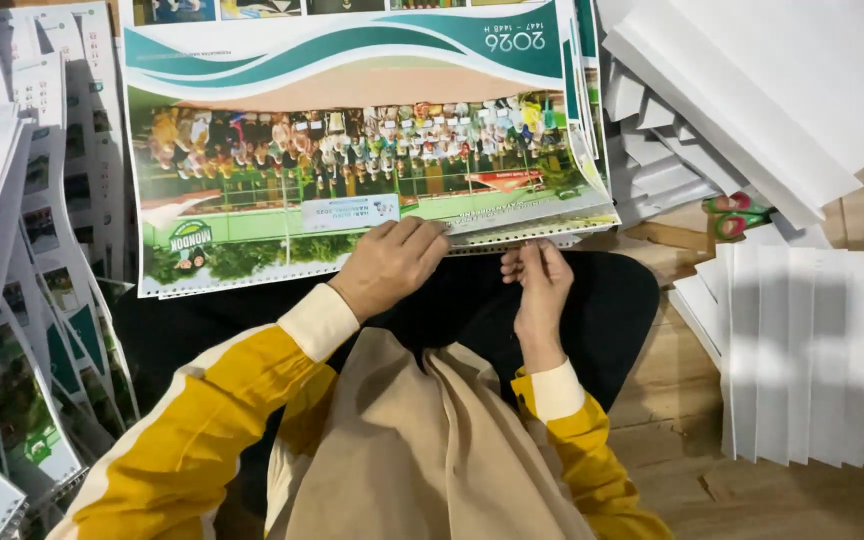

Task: The person sits on the floor and assembles wall calendars by inserting metal spiral wires through the punched holes at the top of the pages. They repeatedly pick up a wire, thread it through the holes, and twist the ends to secure the binding.

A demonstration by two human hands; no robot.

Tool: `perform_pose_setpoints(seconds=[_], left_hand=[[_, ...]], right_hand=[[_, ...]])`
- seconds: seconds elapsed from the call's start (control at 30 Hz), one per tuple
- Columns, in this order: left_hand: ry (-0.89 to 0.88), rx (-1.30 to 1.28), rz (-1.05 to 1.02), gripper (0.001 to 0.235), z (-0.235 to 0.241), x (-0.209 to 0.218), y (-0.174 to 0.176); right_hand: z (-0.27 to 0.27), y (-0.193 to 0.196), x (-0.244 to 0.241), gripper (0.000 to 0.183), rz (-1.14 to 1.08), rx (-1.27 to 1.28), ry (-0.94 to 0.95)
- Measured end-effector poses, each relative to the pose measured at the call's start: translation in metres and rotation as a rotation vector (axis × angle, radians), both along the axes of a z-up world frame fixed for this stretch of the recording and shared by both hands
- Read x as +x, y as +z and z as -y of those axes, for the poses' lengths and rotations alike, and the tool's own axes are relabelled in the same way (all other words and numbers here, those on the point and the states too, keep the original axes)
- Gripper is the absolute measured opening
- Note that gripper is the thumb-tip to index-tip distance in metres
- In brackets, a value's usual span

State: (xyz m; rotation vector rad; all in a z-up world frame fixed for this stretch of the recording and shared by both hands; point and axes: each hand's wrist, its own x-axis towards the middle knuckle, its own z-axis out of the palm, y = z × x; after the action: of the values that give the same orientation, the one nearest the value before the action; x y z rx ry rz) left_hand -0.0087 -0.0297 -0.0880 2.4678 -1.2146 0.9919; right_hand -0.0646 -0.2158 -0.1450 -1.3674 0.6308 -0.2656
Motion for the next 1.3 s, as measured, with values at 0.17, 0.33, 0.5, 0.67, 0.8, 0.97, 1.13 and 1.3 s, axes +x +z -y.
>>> perform_pose_setpoints(seconds=[0.17,0.33,0.5,0.67,0.8,0.97,1.13,1.3], left_hand=[[0.061,0.051,0.088,0.016,0.007,-0.004,0.019],[0.064,0.148,0.029,0.043,0.006,-0.006,0.025],[0.084,0.235,-0.048,0.056,0.004,-0.009,0.004],[0.083,0.154,-0.007,0.025,-0.028,0.012,0.025],[0.273,-0.091,-0.116,0.015,-0.081,0.032,0.056],[0.355,-0.223,-0.148,0.006,-0.097,0.004,0.095],[-0.006,0.148,-0.25,0.024,-0.061,-0.066,0.051],[-0.176,0.185,-0.511,0.041,-0.042,-0.119,0.04]], right_hand=[[-0.001,0.002,0.003,0.015,0.036,-0.008,-0.007],[-0.001,0.025,0.008,0.015,0.081,-0.048,-0.012],[-0.001,0.033,0.003,0.013,0.045,-0.034,0.049],[0.007,0.043,-0.002,0.038,0.132,0.018,0.141],[0.026,0.026,-0.011,0.032,0.028,0.041,0.128],[0.044,0.014,-0.018,0.027,-0.065,0.102,0.149],[0.071,0.022,-0.014,0.051,-0.086,0.459,0.219],[0.083,0.049,-0.002,0.061,-0.176,0.43,0.506]])
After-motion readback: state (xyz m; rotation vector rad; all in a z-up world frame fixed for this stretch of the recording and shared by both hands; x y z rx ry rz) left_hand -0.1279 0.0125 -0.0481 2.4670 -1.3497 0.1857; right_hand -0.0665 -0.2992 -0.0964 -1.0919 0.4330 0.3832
